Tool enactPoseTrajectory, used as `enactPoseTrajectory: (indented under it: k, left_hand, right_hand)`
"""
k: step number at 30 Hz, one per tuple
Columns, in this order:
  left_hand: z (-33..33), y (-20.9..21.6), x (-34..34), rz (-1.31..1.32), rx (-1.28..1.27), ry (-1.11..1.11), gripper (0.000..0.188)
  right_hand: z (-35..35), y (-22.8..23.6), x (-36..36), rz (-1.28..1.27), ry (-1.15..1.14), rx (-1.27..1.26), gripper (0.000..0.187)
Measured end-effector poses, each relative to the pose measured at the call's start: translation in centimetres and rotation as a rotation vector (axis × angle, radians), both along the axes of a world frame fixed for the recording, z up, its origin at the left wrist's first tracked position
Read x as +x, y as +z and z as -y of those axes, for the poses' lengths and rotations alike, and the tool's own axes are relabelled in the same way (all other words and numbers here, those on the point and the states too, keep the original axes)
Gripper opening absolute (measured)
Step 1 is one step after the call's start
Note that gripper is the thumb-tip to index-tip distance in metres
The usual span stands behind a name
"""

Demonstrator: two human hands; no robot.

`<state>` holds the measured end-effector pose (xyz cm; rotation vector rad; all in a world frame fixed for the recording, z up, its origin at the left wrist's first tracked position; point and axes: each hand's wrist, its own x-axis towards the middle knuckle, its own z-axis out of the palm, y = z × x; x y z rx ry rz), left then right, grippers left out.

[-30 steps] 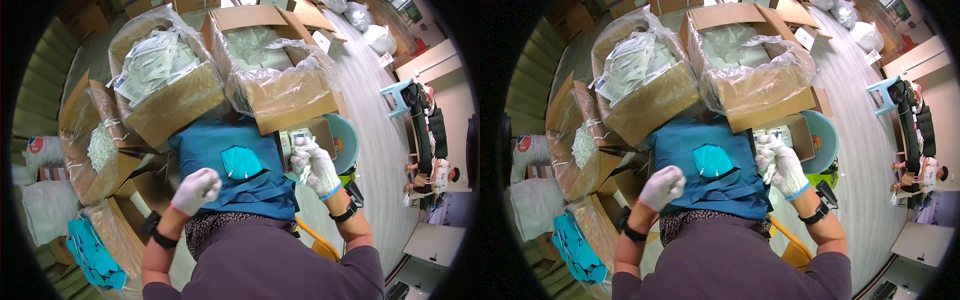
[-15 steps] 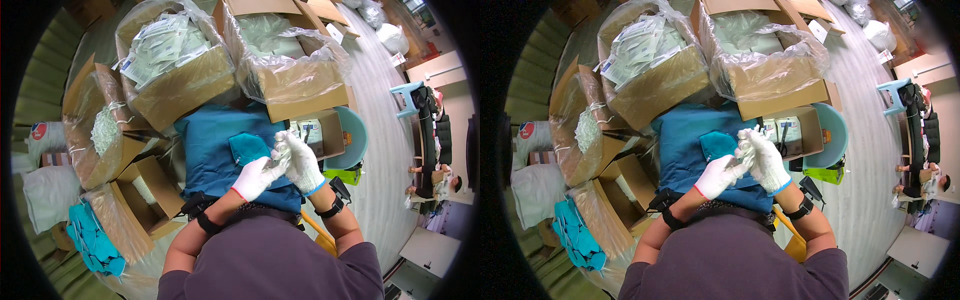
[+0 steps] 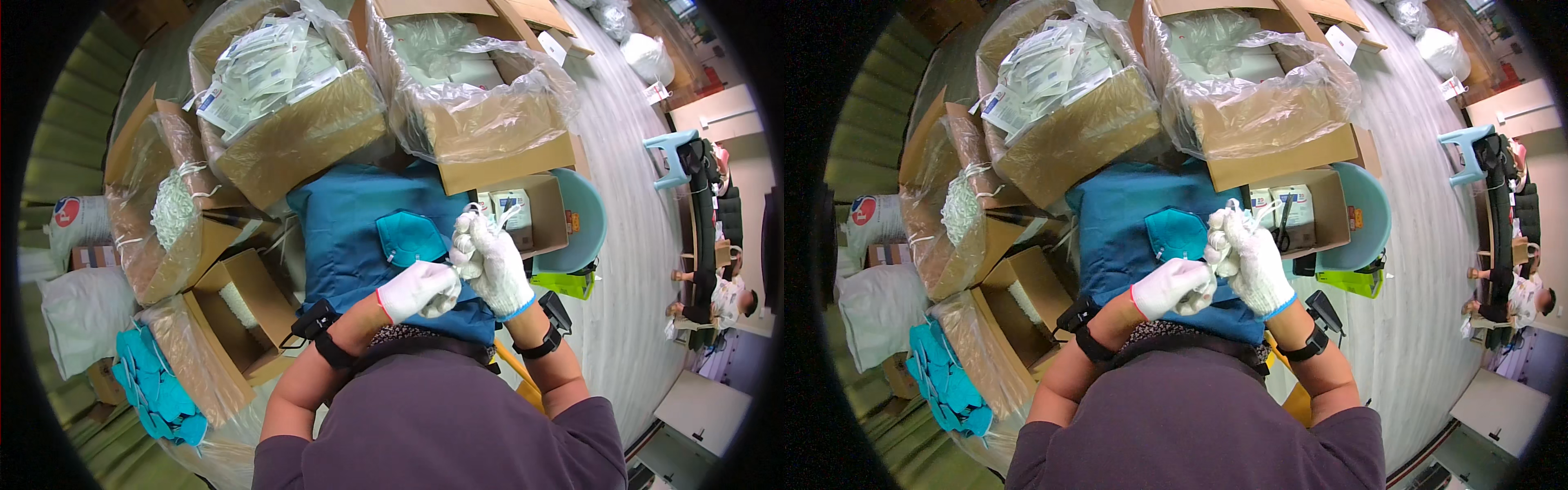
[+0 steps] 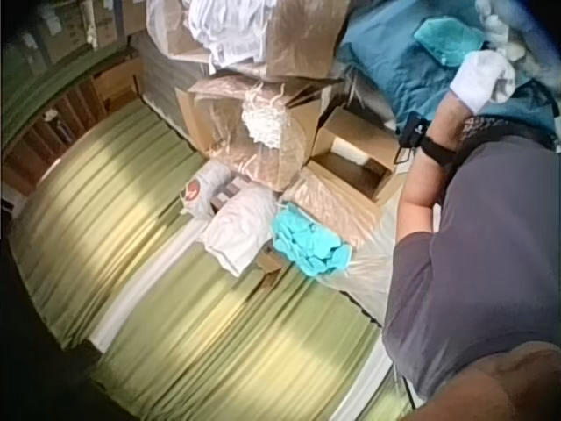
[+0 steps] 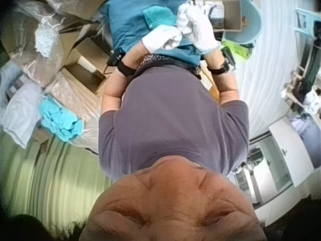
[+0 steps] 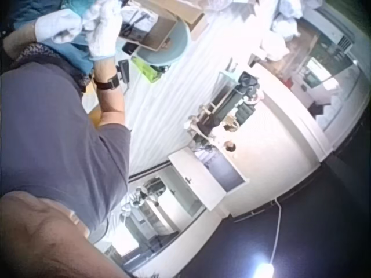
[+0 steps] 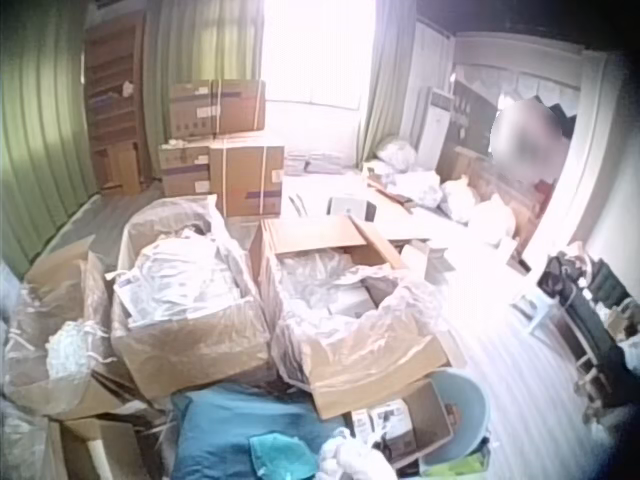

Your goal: Unpacking and sorting medical masks and related hygiene products from shipping boxes.

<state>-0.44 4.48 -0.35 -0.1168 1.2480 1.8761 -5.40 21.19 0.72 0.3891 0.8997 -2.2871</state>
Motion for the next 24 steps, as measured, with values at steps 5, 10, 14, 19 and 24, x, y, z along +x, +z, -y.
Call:
enactPoseTrajectory:
  k: [5, 10, 14, 19, 24]
  left_hand:
    - [0.1, -0.6, -0.1, 0.203, 0.137, 0.124, 0.031]
    - [-0.3, -0.8, -0.1, 0.218, 0.265, 0.268, 0.034]
    - [-0.2, -0.1, -0.3, 0.264, 0.315, 0.323, 0.037]
    - [-0.7, -0.3, 0.3, 0.129, 0.163, 0.195, 0.036]
    - [0.5, 1.5, 0.6, 0.028, 0.024, 0.132, 0.035]
  right_hand:
    - [1.4, 0.4, 1.1, -0.45, -0.074, 0.324, 0.02]
    - [1.2, 0.5, 0.8, -0.492, -0.008, 0.324, 0.022]
    - [1.2, 0.9, 1.0, -0.464, 0.012, 0.342, 0.023]
    - [0.8, 2.3, 0.3, -0.344, 0.028, 0.257, 0.025]
    - [-0.4, 1.0, -0.9, -0.166, -0.106, 0.043, 0.021]
